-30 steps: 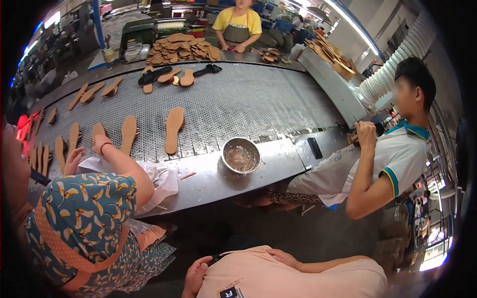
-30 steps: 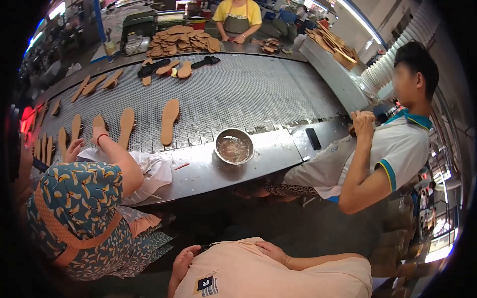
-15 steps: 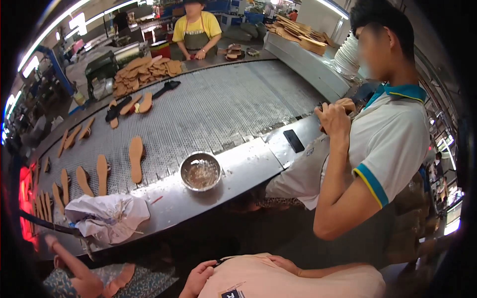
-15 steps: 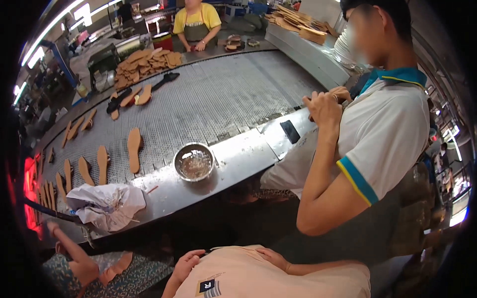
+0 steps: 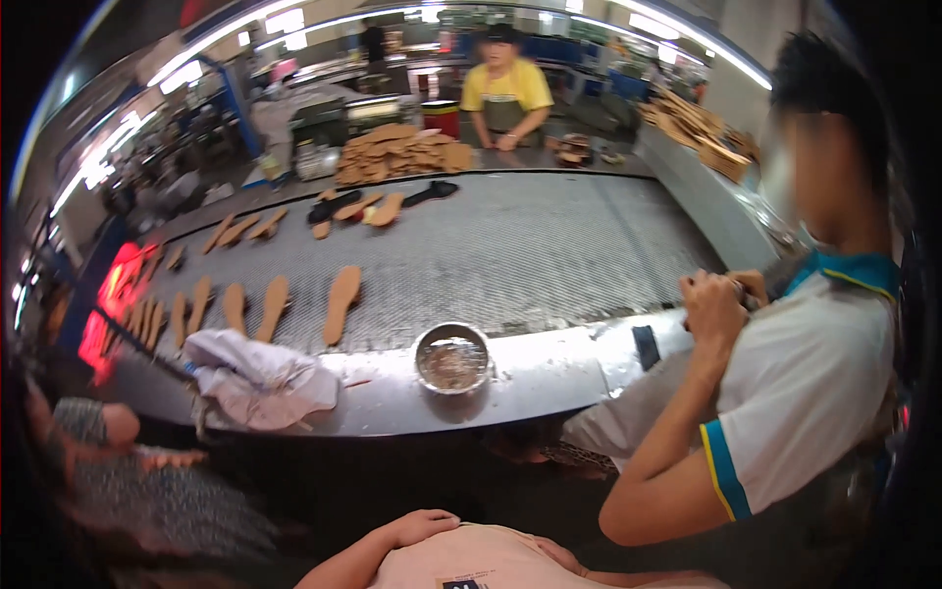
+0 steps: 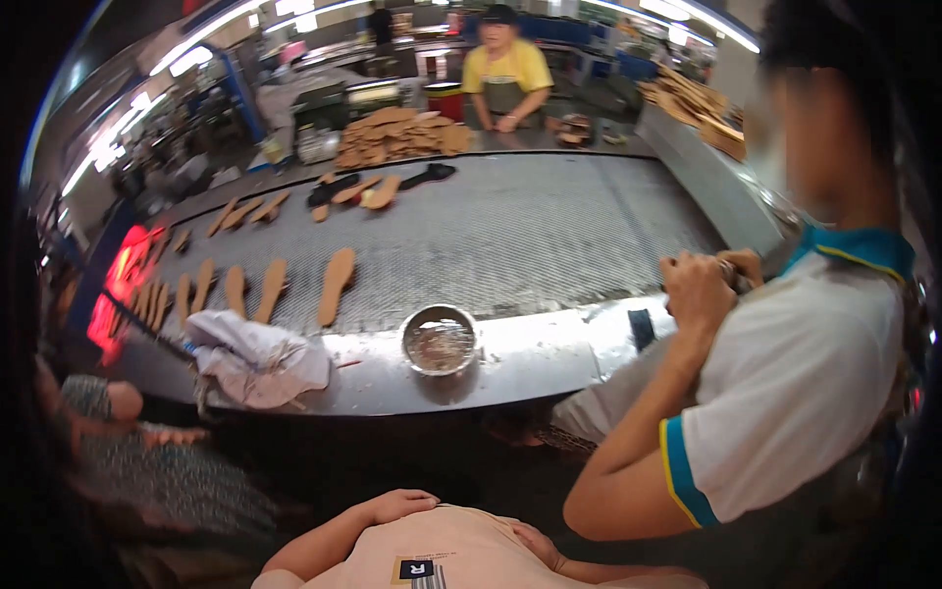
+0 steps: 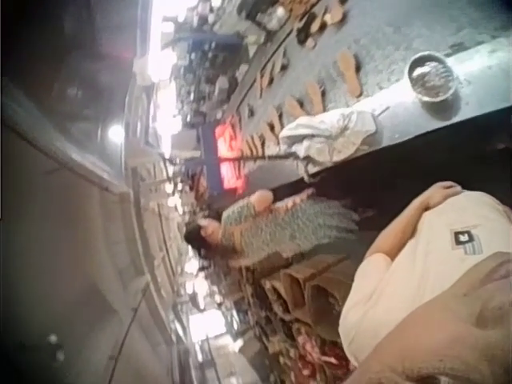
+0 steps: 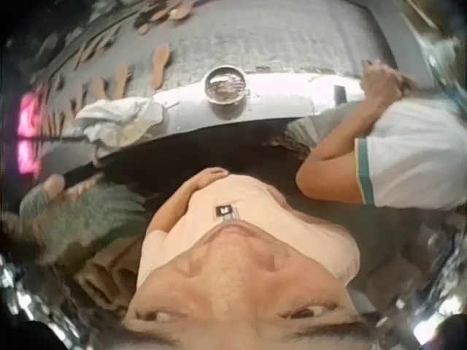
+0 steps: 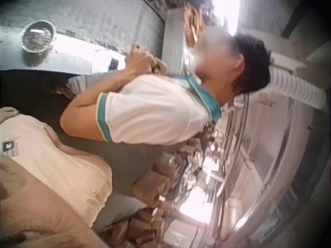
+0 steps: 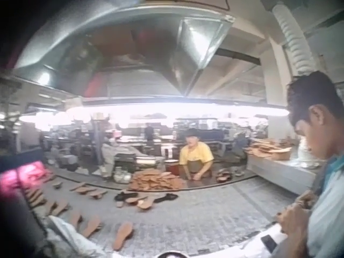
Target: Assembling sandals by manually attaching and securing upper straps into shoe soles.
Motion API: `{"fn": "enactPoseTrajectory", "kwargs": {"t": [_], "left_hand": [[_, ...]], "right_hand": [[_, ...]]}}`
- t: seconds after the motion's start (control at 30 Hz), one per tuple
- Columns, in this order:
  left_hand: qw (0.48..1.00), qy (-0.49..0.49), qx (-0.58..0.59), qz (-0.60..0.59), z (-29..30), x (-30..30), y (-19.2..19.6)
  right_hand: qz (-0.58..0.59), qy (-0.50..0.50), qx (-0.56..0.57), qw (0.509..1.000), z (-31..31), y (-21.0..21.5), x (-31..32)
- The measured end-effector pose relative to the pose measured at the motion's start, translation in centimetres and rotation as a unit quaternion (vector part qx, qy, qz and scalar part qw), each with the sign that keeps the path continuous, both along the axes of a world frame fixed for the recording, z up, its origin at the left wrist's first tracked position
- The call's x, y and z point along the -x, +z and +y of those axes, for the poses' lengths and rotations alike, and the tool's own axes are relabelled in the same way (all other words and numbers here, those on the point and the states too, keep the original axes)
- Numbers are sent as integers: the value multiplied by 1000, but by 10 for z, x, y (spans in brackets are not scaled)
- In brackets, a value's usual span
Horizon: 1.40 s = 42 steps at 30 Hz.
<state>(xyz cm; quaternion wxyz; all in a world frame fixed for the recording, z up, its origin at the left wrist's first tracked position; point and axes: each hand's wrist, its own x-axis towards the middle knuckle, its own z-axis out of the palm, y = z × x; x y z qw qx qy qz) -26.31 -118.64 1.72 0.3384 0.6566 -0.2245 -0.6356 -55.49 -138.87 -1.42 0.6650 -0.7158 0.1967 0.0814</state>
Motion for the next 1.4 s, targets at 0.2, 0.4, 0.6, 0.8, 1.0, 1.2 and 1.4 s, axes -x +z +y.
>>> {"fn": "enactPoseTrajectory", "kwargs": {"t": [0.2,0.4,0.6,0.8,1.0,1.2,1.4], "left_hand": [[992,113,1,59,20,14,-28],[990,132,11,46,32,25,-33],[965,189,-42,177,11,27,-26],[954,259,-82,124,-5,25,-36],[942,256,-163,-146,33,33,-91],[921,89,-291,-243,99,38,-98],[931,-19,-293,-214,97,42,-136]], "right_hand": [[41,37,-74,996,-26,-94,-3],[-58,161,110,979,-41,-126,-60],[102,-86,94,987,-43,-50,-101],[416,29,199,887,-95,-174,-29],[426,-14,142,894,-102,-162,-14],[438,-40,85,894,-89,-120,-2],[397,-21,87,913,-87,-170,-45]]}}
